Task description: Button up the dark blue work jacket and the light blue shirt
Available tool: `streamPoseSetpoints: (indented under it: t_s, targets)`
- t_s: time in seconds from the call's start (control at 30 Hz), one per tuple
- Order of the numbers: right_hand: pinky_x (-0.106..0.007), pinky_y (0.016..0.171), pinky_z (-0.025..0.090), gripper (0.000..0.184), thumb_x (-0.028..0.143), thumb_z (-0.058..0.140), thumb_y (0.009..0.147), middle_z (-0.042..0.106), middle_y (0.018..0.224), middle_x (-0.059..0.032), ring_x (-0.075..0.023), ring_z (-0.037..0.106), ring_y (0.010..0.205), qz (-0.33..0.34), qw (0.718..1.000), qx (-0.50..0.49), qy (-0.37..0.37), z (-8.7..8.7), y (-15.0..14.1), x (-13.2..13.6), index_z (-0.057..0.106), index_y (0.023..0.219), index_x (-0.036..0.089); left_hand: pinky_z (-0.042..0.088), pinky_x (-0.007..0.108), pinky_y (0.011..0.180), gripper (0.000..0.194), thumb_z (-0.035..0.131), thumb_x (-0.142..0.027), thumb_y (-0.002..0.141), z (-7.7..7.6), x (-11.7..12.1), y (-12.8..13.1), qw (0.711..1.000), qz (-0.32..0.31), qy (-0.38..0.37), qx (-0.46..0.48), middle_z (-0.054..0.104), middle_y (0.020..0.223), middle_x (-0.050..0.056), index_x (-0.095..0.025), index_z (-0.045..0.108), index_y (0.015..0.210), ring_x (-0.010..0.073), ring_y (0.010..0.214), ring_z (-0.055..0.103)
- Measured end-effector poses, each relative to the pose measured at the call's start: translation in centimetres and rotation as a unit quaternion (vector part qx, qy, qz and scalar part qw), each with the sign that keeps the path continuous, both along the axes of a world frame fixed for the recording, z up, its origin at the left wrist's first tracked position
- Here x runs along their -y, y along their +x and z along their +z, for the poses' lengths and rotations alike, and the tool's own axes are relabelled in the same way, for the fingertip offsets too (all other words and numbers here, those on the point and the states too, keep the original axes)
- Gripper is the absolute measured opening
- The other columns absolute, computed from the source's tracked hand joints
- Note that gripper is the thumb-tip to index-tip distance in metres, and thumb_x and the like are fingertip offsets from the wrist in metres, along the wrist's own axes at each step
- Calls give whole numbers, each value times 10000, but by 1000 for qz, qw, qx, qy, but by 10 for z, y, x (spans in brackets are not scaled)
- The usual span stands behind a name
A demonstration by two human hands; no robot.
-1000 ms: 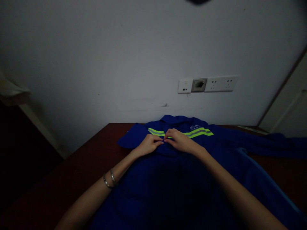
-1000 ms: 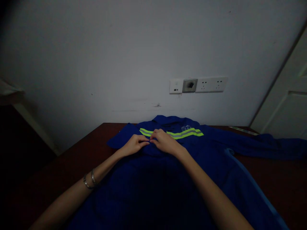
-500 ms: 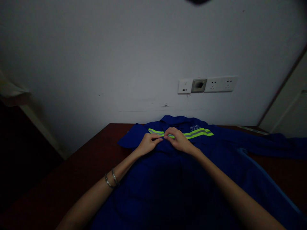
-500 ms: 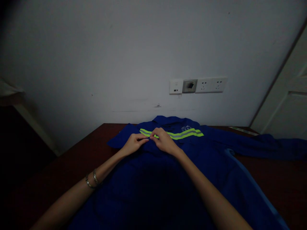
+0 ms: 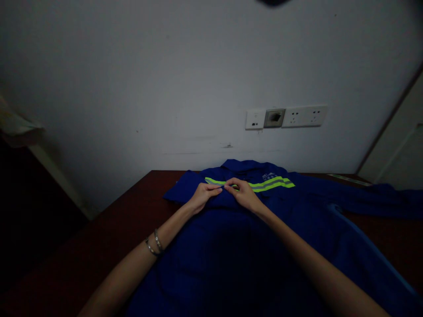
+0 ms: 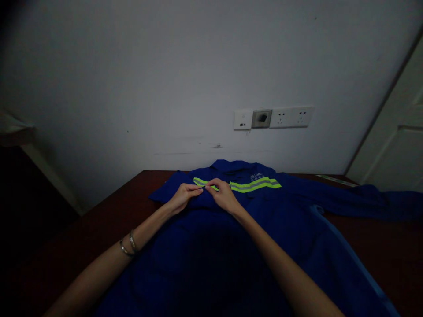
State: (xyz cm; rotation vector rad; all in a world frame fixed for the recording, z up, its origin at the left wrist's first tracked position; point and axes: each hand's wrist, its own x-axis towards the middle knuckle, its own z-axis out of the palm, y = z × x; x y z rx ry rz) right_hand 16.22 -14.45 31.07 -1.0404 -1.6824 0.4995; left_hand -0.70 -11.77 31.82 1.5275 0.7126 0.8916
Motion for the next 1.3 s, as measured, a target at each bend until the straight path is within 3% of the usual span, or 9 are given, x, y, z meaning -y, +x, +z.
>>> streamPoseSetpoints:
  t_s: [0.1, 0.2, 0.37, 0.57, 0.73, 0.93, 1.1, 1.3]
  targets:
    - [-285, 721, 442, 187, 297, 537, 776, 643, 875, -55, -164, 583, 824, 2, 1000, 20, -8, 7, 11, 0, 626, 870, 163, 458, 278, 701, 266, 672, -290, 655, 2, -1, -2, 998, 27, 34, -44, 694, 823, 76, -111, 700, 849, 146, 683, 606]
    - [-277, 709, 438, 180, 278, 544, 776, 631, 884, -60, -158, 577, 807, -23, 995, 87, 31, 19, 25, 6, 631, 890, 167, 462, 278, 680, 248, 647, -301, 676, 5, -2, -2, 988, 39, 100, -115, 696, 818, 70, -128, 703, 846, 161, 688, 611]
    - [-249, 662, 412, 137, 232, 527, 785, 633, 827, -48, -153, 573, 744, 39, 962, 268, 43, 31, 27, 23, 651, 832, 196, 456, 273, 725, 194, 588, -267, 730, 8, 5, 0, 952, -14, 235, -196, 692, 871, 50, -167, 703, 850, 177, 780, 617]
    - [-246, 613, 366, 106, 177, 545, 754, 635, 732, -50, -173, 569, 694, 26, 936, 347, 46, 26, 18, 28, 644, 724, 202, 438, 255, 736, 171, 567, -221, 753, 12, 15, 1, 909, -51, 330, -251, 689, 875, 48, -174, 701, 850, 170, 797, 611]
    - [-252, 616, 359, 141, 176, 488, 799, 634, 782, -60, -174, 570, 712, 17, 929, 362, 72, 30, 20, 26, 628, 788, 193, 438, 260, 736, 197, 533, -240, 783, 12, 14, 1, 918, -20, 324, -226, 687, 892, 44, -182, 693, 882, 170, 808, 612]
    - [-247, 618, 371, 141, 202, 472, 820, 613, 817, -53, -161, 558, 731, -4, 947, 311, 80, 31, 20, 24, 612, 809, 186, 435, 272, 742, 202, 552, -282, 776, 14, 13, 3, 928, 31, 324, -182, 690, 873, 50, -173, 701, 858, 177, 799, 611]
    - [-261, 679, 397, 131, 197, 467, 825, 602, 815, -52, -156, 550, 747, -6, 960, 257, 110, 26, 19, 20, 596, 826, 172, 442, 280, 731, 212, 598, -300, 728, 11, 11, 6, 963, 54, 232, -129, 692, 857, 64, -147, 710, 823, 191, 787, 611]
    - [-266, 704, 405, 173, 215, 425, 857, 589, 823, -59, -160, 548, 776, -26, 951, 272, 142, 24, 15, 21, 588, 828, 169, 445, 282, 691, 232, 642, -309, 680, 3, 9, 7, 993, 58, 87, -55, 691, 821, 69, -125, 707, 805, 161, 700, 595]
